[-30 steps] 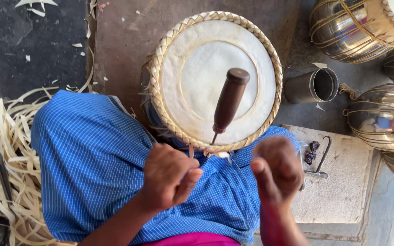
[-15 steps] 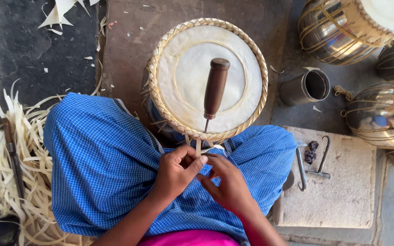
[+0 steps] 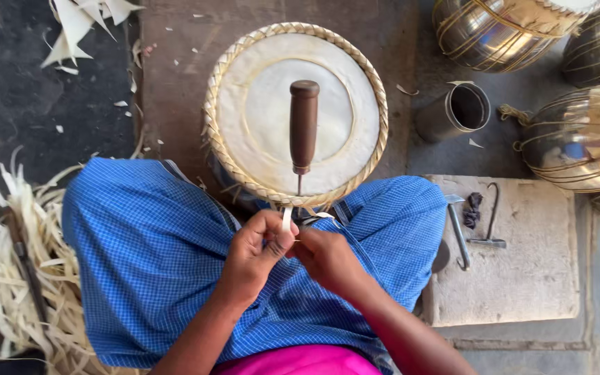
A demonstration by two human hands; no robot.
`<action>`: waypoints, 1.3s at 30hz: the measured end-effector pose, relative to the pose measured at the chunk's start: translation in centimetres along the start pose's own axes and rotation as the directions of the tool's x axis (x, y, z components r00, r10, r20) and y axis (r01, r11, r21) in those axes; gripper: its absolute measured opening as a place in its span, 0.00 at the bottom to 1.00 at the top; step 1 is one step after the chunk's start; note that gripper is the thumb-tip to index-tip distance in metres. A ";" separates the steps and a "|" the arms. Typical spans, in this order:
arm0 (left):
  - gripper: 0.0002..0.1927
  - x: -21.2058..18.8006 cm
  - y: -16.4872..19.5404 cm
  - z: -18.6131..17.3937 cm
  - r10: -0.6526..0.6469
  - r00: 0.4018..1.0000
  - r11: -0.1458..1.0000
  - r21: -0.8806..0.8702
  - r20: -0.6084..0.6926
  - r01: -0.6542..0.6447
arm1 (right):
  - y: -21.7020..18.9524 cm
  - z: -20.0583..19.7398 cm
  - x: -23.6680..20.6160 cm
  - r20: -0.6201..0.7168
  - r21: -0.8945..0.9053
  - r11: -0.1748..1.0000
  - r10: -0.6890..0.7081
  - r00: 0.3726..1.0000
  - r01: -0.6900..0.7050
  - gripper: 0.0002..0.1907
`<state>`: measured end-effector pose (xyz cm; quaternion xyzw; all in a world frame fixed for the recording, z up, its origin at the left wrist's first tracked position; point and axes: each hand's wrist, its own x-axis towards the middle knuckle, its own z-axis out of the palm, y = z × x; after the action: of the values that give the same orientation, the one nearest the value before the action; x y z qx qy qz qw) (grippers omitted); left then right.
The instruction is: The person is repairing or assembling a traditional drum by hand, using a small metal tool to feed and tighten a narrow strap around the outer rim of the drum head.
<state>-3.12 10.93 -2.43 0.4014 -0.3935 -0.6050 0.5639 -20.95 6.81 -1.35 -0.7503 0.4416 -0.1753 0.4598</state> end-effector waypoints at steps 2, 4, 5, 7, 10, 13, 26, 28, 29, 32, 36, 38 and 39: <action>0.11 0.2 -0.1 -0.4 -0.081 0.995 0.916 -0.389 0.057 0.097 | 1.0 -0.5 0.4 0.120 0.234 0.956 0.154 0.981 -0.179 0.05; 0.09 0.3 -0.3 -0.9 -0.041 0.997 0.963 -0.263 0.064 0.057 | 2.0 -2.0 0.1 0.322 0.494 0.793 0.214 0.922 -0.356 0.07; 0.08 0.3 -0.5 -1.2 -0.025 0.997 0.979 -0.200 0.072 0.039 | 2.4 -2.8 -0.2 0.301 0.448 0.831 0.207 0.931 -0.330 0.07; 0.09 0.1 -0.8 -1.4 -0.004 0.995 0.998 -0.056 0.104 0.009 | 2.9 -4.6 -1.3 0.259 0.348 0.893 0.201 0.945 -0.285 0.08; 0.09 0.1 -1.0 -1.5 0.007 0.992 0.999 0.038 0.125 -0.012 | 2.9 -6.4 -2.4 0.140 0.178 0.933 0.291 0.946 -0.314 0.07; 0.07 0.4 -0.9 -1.9 0.011 0.991 0.999 -0.034 0.136 -0.006 | 2.0 -7.1 -2.6 -0.067 0.070 0.942 0.333 0.940 -0.329 0.06; 0.25 0.5 -1.1 -0.7 -0.439 0.891 0.896 0.135 0.114 0.424 | -3.4 -4.9 -0.5 0.072 -0.024 1.000 -0.004 0.997 0.005 0.09; 0.23 0.3 -0.6 -0.6 -0.431 0.897 0.884 0.244 0.097 0.398 | -3.1 -5.2 -0.3 0.070 0.065 0.996 -0.068 0.995 0.064 0.06; 0.22 0.3 -0.3 -0.5 -0.424 0.902 0.875 0.297 0.086 0.383 | -2.9 -5.3 -0.4 0.057 0.061 0.997 -0.055 0.997 0.051 0.06; 0.20 0.3 -0.1 0.4 -0.314 0.942 0.933 0.220 0.118 0.284 | -2.5 -5.1 -0.7 0.007 0.086 0.996 -0.008 1.000 0.007 0.09; 0.14 0.3 -0.3 1.2 -0.046 0.997 0.866 0.499 0.060 0.010 | -2.5 -4.4 -1.2 -0.150 0.058 0.994 0.098 0.984 -0.090 0.12; 0.10 0.5 -0.4 1.2 0.224 0.971 0.771 0.595 0.079 -0.226 | -2.4 -4.4 -1.3 -0.255 0.009 0.996 0.084 0.963 -0.084 0.12; 0.08 0.6 -0.5 1.0 0.253 0.967 0.767 0.604 0.025 -0.217 | -2.3 -4.4 -1.4 -0.306 0.006 0.999 0.039 0.951 -0.039 0.11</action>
<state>-4.31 10.38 -2.57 0.5245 -0.5959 -0.3612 0.4892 -23.50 6.01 3.11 -0.7052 0.5222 -0.2801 0.3894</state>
